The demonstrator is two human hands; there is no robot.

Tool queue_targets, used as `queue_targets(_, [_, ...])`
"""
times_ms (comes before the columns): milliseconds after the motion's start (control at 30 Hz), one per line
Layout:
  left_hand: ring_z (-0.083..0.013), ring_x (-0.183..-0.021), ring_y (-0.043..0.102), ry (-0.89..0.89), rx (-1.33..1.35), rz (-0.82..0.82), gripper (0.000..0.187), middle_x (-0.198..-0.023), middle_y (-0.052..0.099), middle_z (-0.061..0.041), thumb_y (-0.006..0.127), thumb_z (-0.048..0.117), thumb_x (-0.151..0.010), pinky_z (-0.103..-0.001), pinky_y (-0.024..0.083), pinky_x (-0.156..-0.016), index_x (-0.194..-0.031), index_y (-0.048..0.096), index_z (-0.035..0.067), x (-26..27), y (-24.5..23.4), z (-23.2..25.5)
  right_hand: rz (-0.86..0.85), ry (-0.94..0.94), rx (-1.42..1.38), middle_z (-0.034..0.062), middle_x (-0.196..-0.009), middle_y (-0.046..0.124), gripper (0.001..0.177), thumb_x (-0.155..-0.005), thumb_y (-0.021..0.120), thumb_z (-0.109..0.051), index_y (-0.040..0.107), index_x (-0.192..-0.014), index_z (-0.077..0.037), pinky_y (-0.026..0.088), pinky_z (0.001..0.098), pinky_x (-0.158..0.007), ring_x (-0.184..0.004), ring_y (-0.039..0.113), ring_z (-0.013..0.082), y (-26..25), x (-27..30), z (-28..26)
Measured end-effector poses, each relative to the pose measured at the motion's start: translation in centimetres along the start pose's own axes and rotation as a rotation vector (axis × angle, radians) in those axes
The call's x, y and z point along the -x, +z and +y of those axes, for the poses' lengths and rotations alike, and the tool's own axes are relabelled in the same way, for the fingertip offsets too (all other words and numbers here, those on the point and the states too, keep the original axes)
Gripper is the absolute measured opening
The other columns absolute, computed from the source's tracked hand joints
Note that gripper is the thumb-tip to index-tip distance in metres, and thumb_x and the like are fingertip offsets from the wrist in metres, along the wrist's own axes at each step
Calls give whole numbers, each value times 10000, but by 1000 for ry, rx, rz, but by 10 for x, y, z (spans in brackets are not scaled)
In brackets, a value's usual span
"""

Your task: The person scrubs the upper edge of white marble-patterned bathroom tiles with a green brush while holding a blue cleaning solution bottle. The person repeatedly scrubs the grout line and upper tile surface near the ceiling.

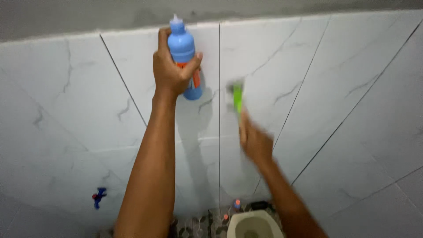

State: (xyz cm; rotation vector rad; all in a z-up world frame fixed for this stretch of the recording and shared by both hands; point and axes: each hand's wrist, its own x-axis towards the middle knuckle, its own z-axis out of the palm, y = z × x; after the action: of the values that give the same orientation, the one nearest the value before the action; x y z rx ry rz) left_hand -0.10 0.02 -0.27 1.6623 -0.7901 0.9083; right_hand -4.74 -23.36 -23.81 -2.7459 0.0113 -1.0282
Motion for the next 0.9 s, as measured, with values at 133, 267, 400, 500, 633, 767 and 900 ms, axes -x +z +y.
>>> queue_targets(133, [-198,-564,750,-42,45,-28,407,-692,651,-25,712,258,-879,-332,601,-574,-1127,409,152,-1,-2,5,4,54,-43,147,-709,652,537,-1083,416,-354,343,-1611,-288,455,566,-494,-597,608,406,-122,-96,-54])
queue_targets(267, [-179,-542,712,-8,74,-14,386,-678,645,-22,713,225,-877,-321,579,-566,-1113,415,154,-1,-3,3,53,12,-105,108,-780,693,535,-1075,446,-322,349,-1601,-315,451,590,-512,-658,635,419,-132,-103,-65])
queue_targets(400, [-194,-550,732,-33,90,-11,380,-703,611,-18,697,231,-873,-338,592,-550,-1117,416,155,0,-2,6,-128,101,-59,89,-656,645,586,-1046,480,-326,329,-1611,-323,453,527,-475,-521,595,342,-67,-25,-45])
queue_targets(500, [-187,-561,756,-52,83,-2,389,-712,650,-12,708,256,-871,-328,608,-579,-1121,423,168,-1,0,5,-268,204,-105,52,-671,603,618,-1010,489,-310,318,-1602,-360,439,514,-491,-571,570,323,2,65,-12])
queue_targets(633, [-182,-557,773,-44,87,34,406,-695,621,-10,747,251,-860,-300,582,-508,-1094,426,169,-1,2,-1,-414,348,-192,151,-801,743,553,-1007,451,-410,403,-1556,-367,489,588,-597,-690,682,423,20,100,7])
queue_targets(767, [-189,-588,735,-3,52,34,391,-718,669,-22,735,230,-879,-334,588,-611,-1140,460,134,0,1,0,-231,188,-38,185,-699,649,601,-1027,437,-411,305,-1611,-361,479,584,-522,-596,621,403,-32,12,13])
queue_targets(900, [-202,-596,737,-21,91,-33,396,-713,675,-54,711,257,-912,-337,590,-631,-1159,432,125,-1,-5,4,42,98,-177,18,-1412,647,519,-1014,470,-329,441,-1529,-271,503,635,-735,-910,654,485,-167,-98,-28])
